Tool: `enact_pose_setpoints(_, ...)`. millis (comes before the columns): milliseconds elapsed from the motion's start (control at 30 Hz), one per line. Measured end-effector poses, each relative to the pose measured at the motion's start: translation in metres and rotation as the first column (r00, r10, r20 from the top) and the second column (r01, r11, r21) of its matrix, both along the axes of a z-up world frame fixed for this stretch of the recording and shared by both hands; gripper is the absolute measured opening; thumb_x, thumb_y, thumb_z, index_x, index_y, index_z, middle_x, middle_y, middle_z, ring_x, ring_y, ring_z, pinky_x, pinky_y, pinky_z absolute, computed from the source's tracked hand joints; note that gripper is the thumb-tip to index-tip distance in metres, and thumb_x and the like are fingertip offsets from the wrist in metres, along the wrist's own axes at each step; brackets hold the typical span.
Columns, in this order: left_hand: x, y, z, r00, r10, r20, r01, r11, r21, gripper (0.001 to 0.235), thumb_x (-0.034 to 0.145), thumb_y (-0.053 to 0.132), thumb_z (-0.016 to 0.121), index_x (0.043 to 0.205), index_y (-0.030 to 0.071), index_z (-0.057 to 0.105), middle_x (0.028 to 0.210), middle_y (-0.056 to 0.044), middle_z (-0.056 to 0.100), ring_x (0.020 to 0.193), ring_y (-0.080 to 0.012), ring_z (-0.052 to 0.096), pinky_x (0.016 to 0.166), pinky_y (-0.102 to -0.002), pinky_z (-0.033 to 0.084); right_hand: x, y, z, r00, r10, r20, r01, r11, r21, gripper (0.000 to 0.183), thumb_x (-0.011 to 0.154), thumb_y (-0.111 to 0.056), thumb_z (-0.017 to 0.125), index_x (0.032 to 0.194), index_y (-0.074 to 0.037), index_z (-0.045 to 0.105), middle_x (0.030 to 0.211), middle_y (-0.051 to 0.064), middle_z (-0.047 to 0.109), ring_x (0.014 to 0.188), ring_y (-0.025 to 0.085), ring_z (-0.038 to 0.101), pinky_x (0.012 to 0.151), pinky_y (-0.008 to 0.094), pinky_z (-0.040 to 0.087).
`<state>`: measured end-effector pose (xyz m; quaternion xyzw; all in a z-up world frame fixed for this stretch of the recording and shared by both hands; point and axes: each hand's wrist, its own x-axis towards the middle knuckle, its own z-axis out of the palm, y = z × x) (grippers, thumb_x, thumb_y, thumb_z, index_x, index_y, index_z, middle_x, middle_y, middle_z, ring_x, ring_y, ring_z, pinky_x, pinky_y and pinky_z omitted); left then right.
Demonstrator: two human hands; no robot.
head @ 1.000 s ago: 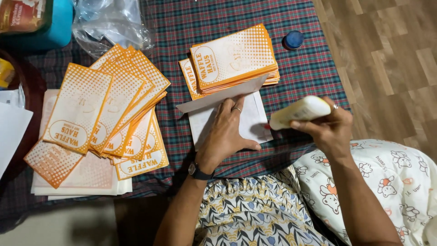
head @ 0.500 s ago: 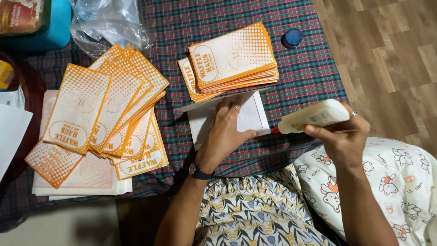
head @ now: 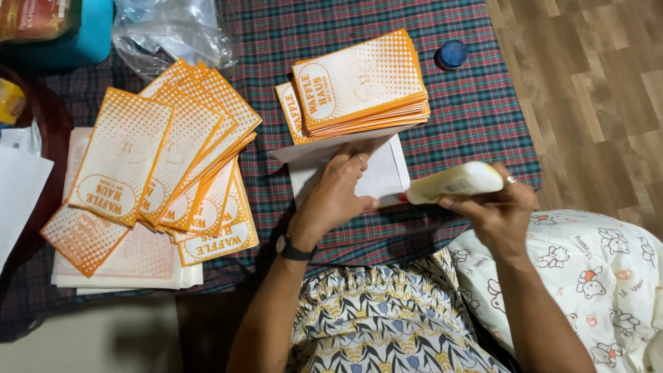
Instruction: Folding and gluing paper bags to assemble them.
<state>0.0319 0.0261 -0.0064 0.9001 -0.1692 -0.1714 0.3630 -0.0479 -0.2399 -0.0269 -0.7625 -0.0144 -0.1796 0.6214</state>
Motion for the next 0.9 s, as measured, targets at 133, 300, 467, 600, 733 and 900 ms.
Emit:
enact_pose_setpoints(133, 0.012, 0.020, 0.019, 0.995, -0.069, -0.070, 0.060, 0.991, -0.115, 0.048, 0.077, 0.018, 0.087, 0.119, 0.003, 0.068, 0.107, -0.012, 0.068, 0.099, -0.0268, 0.074, 0.081, -0.040, 0.060, 0.000, 0.026, -0.007, 1.000, 0.008, 0.016, -0.007, 1.000, -0.017, 0.049, 0.056, 0.006, 0.097, 0.097, 0.006, 0.070, 0.087, 0.019, 0.075, 0.089, 0.018, 0.069, 0.081, 0.031, 0.057)
enact_pose_setpoints(300, 0.021, 0.035, 0.032, 0.979, -0.121, -0.164, 0.030, 0.883, -0.469, 0.047, 0.098, 0.036, 0.063, 0.104, -0.009, 0.074, 0.108, -0.029, 0.069, 0.106, -0.0392, 0.070, 0.093, -0.048, 0.055, -0.002, 0.057, -0.026, 0.997, 0.061, 0.043, -0.062, 0.998, 0.010, 0.045, 0.055, 0.001, 0.099, 0.091, 0.003, 0.072, 0.076, 0.013, 0.075, 0.078, 0.010, 0.067, 0.071, 0.024, 0.054)
enact_pose_setpoints(467, 0.020, 0.037, 0.025, 0.922, -0.127, -0.365, -0.115, 0.811, -0.574, 0.075, 0.100, 0.060, 0.048, 0.110, -0.011, 0.071, 0.110, -0.026, 0.067, 0.112, -0.0368, 0.069, 0.100, -0.045, 0.056, 0.004, 0.108, 0.003, 0.987, 0.146, 0.070, -0.147, 0.989, 0.005, 0.039, 0.060, -0.002, 0.097, 0.091, 0.002, 0.073, 0.074, 0.014, 0.075, 0.073, 0.014, 0.070, 0.070, 0.028, 0.055)
enact_pose_setpoints(600, 0.028, 0.038, 0.014, 0.884, -0.167, -0.436, -0.161, 0.768, -0.620, 0.081, 0.100, 0.064, 0.044, 0.124, -0.010, 0.067, 0.111, -0.026, 0.064, 0.112, -0.0337, 0.069, 0.099, -0.042, 0.059, 0.007, 0.145, 0.026, 0.976, 0.204, 0.080, -0.207, 0.978, 0.030, 0.036, 0.063, 0.000, 0.096, 0.092, 0.002, 0.075, 0.076, 0.016, 0.076, 0.071, 0.019, 0.074, 0.069, 0.029, 0.056)
enact_pose_setpoints(733, 0.029, 0.039, 0.013, 0.870, -0.168, -0.463, -0.177, 0.770, -0.612, 0.086, 0.097, 0.068, 0.042, 0.128, -0.009, 0.065, 0.112, -0.025, 0.065, 0.112, -0.0317, 0.070, 0.098, -0.038, 0.059, 0.008, 0.144, 0.007, 0.976, 0.214, 0.044, -0.216, 0.975, 0.055, 0.034, 0.064, 0.000, 0.095, 0.093, 0.001, 0.076, 0.080, 0.015, 0.079, 0.073, 0.017, 0.074, 0.071, 0.030, 0.057)
enact_pose_setpoints(900, 0.026, 0.037, 0.010, 0.912, -0.160, -0.379, -0.110, 0.794, -0.599, 0.074, 0.101, 0.058, 0.048, 0.121, -0.010, 0.067, 0.105, -0.028, 0.070, 0.104, -0.0338, 0.073, 0.095, -0.041, 0.060, 0.015, 0.099, -0.023, 0.987, 0.134, -0.086, -0.108, 0.961, 0.254, 0.051, 0.063, 0.003, 0.094, 0.109, 0.002, 0.072, 0.096, 0.017, 0.074, 0.095, 0.022, 0.068, 0.089, 0.045, 0.058)
